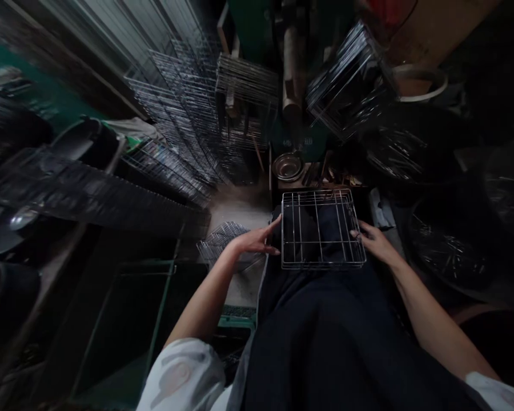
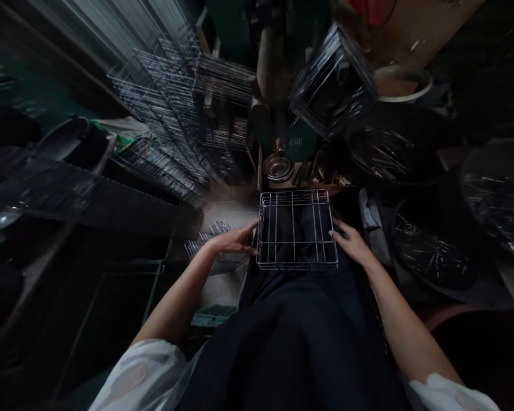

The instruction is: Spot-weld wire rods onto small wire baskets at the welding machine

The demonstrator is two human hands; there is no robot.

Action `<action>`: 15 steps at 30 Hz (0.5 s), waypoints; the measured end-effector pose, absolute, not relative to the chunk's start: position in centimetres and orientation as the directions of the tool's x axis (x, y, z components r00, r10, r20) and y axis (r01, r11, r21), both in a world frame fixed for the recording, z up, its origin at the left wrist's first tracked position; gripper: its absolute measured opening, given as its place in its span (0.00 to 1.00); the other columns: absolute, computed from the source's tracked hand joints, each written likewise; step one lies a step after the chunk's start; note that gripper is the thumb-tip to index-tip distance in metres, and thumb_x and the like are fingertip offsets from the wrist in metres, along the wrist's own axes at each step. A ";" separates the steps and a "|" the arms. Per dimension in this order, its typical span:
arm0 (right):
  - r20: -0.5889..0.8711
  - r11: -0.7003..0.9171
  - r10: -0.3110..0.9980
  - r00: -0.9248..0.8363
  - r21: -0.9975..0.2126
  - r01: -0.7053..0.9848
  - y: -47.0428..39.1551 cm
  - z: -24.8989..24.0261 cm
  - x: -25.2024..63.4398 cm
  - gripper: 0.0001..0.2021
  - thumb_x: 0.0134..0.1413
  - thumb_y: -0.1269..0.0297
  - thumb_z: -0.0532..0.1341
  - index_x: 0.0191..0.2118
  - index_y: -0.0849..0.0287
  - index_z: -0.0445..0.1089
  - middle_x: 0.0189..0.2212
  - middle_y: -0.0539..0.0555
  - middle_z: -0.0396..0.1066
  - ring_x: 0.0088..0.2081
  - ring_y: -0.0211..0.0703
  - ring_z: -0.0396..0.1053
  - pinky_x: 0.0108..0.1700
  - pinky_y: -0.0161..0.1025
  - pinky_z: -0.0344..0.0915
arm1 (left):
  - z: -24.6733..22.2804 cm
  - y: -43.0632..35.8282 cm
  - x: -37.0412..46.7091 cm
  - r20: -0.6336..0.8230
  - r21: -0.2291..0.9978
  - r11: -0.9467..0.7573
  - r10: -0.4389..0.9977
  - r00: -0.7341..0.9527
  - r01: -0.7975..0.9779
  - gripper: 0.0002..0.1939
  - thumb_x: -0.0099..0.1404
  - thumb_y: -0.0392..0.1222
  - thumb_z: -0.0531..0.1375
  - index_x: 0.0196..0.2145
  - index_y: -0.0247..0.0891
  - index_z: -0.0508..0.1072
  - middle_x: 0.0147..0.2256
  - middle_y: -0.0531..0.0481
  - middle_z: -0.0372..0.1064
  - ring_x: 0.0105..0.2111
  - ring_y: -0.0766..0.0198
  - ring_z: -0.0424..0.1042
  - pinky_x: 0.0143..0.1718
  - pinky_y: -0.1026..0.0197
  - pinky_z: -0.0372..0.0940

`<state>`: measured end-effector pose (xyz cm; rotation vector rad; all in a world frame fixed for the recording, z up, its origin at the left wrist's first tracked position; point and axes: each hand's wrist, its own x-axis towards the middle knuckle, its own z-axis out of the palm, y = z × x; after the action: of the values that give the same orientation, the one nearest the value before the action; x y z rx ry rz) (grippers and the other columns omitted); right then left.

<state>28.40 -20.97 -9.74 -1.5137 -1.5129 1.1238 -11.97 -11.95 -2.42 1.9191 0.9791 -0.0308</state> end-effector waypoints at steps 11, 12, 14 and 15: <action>0.194 0.154 0.980 0.032 -0.857 0.493 -25.6 -5.5 25.0 0.24 0.63 0.59 0.59 0.64 0.52 0.64 0.50 0.58 0.72 0.49 0.50 0.69 0.56 0.54 0.66 | 11.4 -5.7 -0.7 -0.284 0.639 -0.574 0.442 0.851 0.512 0.66 0.50 0.62 0.70 0.71 0.38 0.35 0.62 0.33 0.61 0.61 0.44 0.63 0.59 0.48 0.60; 0.204 0.158 0.978 0.039 -0.854 0.496 -26.2 -5.3 24.5 0.24 0.63 0.60 0.59 0.64 0.50 0.64 0.53 0.57 0.71 0.53 0.51 0.68 0.59 0.55 0.63 | 11.7 -5.6 0.6 -0.349 0.619 -0.589 0.385 0.854 0.519 0.67 0.48 0.62 0.70 0.71 0.37 0.34 0.62 0.32 0.61 0.61 0.44 0.63 0.59 0.48 0.60; 0.211 0.162 0.977 0.042 -0.850 0.501 -27.4 -4.9 23.7 0.24 0.64 0.61 0.59 0.65 0.48 0.62 0.59 0.56 0.68 0.58 0.53 0.65 0.63 0.57 0.58 | 12.1 -5.8 2.6 -0.459 0.583 -0.609 0.300 0.837 0.538 0.68 0.47 0.63 0.71 0.71 0.38 0.35 0.60 0.32 0.63 0.60 0.44 0.66 0.58 0.49 0.61; 0.204 0.160 0.978 0.035 -0.850 0.501 -27.9 -4.7 23.5 0.25 0.64 0.61 0.58 0.65 0.48 0.62 0.60 0.55 0.67 0.60 0.52 0.64 0.64 0.57 0.57 | 12.4 -6.1 3.3 -0.493 0.569 -0.619 0.271 0.827 0.542 0.67 0.47 0.62 0.71 0.71 0.39 0.37 0.59 0.34 0.65 0.58 0.45 0.68 0.57 0.50 0.63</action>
<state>23.46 -27.91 -4.66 -1.4604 -1.5891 0.7093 3.28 -6.12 12.38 2.2591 0.5916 -0.4682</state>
